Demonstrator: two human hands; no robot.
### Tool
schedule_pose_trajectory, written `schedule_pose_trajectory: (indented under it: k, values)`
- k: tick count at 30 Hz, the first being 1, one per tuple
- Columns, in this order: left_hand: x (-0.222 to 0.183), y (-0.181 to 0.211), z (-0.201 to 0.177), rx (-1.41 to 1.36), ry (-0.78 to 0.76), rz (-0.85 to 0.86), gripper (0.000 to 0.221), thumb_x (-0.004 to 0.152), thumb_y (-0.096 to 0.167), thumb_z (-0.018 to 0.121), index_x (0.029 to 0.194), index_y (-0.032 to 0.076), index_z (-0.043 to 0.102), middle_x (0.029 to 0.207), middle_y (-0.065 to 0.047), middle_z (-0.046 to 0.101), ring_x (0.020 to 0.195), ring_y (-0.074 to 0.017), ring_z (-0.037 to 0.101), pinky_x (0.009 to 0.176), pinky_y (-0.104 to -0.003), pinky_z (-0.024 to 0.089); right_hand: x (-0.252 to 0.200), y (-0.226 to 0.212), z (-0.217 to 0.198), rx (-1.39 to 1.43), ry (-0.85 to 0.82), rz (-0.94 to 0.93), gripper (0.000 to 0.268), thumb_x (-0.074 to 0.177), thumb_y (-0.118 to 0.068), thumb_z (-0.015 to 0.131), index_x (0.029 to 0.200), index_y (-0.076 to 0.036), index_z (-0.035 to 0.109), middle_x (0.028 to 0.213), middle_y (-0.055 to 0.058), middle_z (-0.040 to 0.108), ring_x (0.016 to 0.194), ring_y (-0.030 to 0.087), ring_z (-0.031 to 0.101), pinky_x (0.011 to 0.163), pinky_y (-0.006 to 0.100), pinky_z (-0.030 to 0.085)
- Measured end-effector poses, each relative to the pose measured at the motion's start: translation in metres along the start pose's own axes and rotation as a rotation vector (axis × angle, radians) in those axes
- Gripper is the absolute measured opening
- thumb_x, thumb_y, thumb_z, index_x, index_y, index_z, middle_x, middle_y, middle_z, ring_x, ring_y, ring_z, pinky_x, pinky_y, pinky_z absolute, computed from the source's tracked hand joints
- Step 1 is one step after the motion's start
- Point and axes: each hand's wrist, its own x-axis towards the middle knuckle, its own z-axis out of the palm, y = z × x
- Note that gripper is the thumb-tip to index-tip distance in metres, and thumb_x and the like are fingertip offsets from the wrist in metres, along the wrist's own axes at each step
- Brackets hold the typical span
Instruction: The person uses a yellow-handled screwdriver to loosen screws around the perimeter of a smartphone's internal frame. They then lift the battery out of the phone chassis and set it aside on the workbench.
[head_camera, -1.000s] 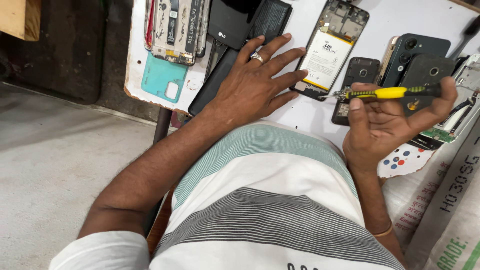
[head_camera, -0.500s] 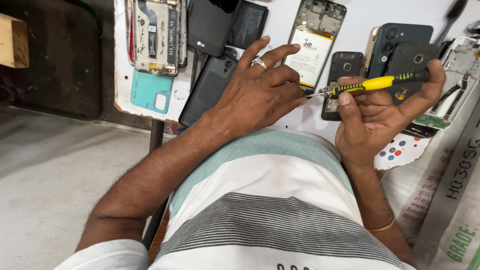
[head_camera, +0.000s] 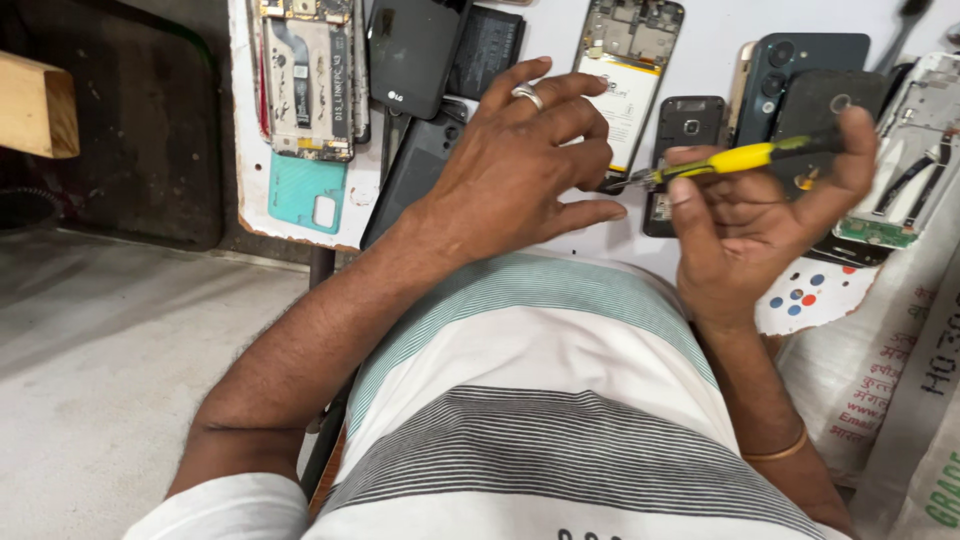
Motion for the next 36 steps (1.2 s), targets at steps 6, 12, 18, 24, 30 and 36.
schedule_pose_trajectory:
  k: [6,12,18,24,30,36]
  values:
    - [-0.036,-0.018,0.001,0.083,0.026,-0.062,0.029,0.090,0.039,0.082,0.106,0.015,0.075,0.127,-0.001,0.065,0.145,-0.0271,0.043,0.123,-0.057,0.026,0.006,0.004,0.004,-0.067,-0.043,-0.017,0.087,0.119,0.009,0.065,0.166,-0.027,0.001,0.132,0.024,0.063,0.093,0.021,0.072,0.079,0.024,0.059]
    - [-0.051,-0.033,0.018,0.065,0.091,-0.074,0.031,0.098,0.036,0.080,0.119,0.015,0.075,0.129,-0.002,0.064,0.145,-0.0279,0.042,0.124,-0.055,0.028,0.020,-0.005,0.023,-0.219,-0.149,-0.151,0.090,0.115,0.018,0.063,0.163,-0.026,0.001,0.147,0.024,0.037,0.110,0.028,0.073,0.092,0.031,0.064]
    - [-0.055,-0.037,0.025,0.074,0.116,-0.077,0.023,0.101,0.034,0.077,0.116,0.017,0.077,0.127,-0.001,0.064,0.145,-0.0263,0.044,0.125,-0.054,0.028,0.013,-0.001,0.028,-0.111,-0.115,-0.074,0.086,0.118,0.015,0.064,0.165,-0.025,0.003,0.155,0.013,0.043,0.109,0.023,0.071,0.094,0.028,0.061]
    - [-0.054,-0.035,0.023,0.076,0.121,-0.073,0.021,0.102,0.033,0.076,0.116,0.017,0.078,0.127,-0.001,0.065,0.146,-0.0252,0.044,0.125,-0.054,0.028,0.009,0.002,0.025,-0.143,-0.107,-0.093,0.084,0.119,0.013,0.064,0.165,-0.024,0.005,0.144,0.014,0.053,0.110,0.022,0.071,0.096,0.027,0.061]
    - [-0.053,-0.034,0.023,0.090,0.104,-0.080,0.022,0.102,0.033,0.077,0.118,0.018,0.078,0.129,0.000,0.065,0.146,-0.0239,0.044,0.125,-0.053,0.027,0.016,-0.001,0.029,-0.155,-0.132,-0.165,0.083,0.113,0.013,0.062,0.162,-0.021,0.005,0.136,0.020,0.057,0.114,0.024,0.071,0.104,0.030,0.056]
    - [-0.054,-0.034,0.025,0.083,0.103,-0.085,0.023,0.102,0.034,0.077,0.118,0.018,0.078,0.129,0.000,0.065,0.146,-0.0235,0.043,0.125,-0.053,0.027,0.020,-0.008,0.032,-0.277,-0.150,-0.244,0.086,0.106,0.018,0.063,0.159,-0.017,0.004,0.133,0.030,0.054,0.113,0.030,0.072,0.097,0.033,0.061]
